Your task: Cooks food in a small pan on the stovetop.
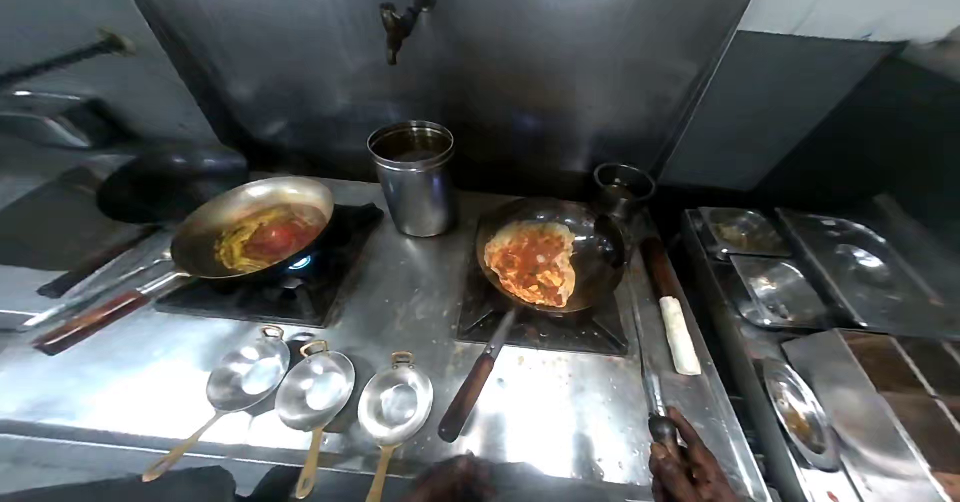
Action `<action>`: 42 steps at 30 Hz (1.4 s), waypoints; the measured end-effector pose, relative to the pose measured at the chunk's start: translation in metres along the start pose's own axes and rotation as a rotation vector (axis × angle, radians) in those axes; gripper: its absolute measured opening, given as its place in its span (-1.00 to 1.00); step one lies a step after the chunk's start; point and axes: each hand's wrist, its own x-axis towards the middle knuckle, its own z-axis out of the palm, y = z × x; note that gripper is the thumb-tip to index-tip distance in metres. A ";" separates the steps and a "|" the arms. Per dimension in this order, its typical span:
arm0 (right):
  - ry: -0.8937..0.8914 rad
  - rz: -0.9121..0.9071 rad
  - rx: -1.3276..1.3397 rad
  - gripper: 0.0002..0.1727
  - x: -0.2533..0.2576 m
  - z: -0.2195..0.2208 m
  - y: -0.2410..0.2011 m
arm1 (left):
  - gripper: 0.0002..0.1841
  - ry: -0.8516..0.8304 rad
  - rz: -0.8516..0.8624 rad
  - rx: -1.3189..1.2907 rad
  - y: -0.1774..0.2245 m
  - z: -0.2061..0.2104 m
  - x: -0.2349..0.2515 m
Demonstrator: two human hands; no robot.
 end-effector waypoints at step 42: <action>0.065 -0.167 -0.901 -0.36 0.035 -0.026 -0.089 | -0.88 -0.207 -0.178 -0.381 0.112 0.127 0.028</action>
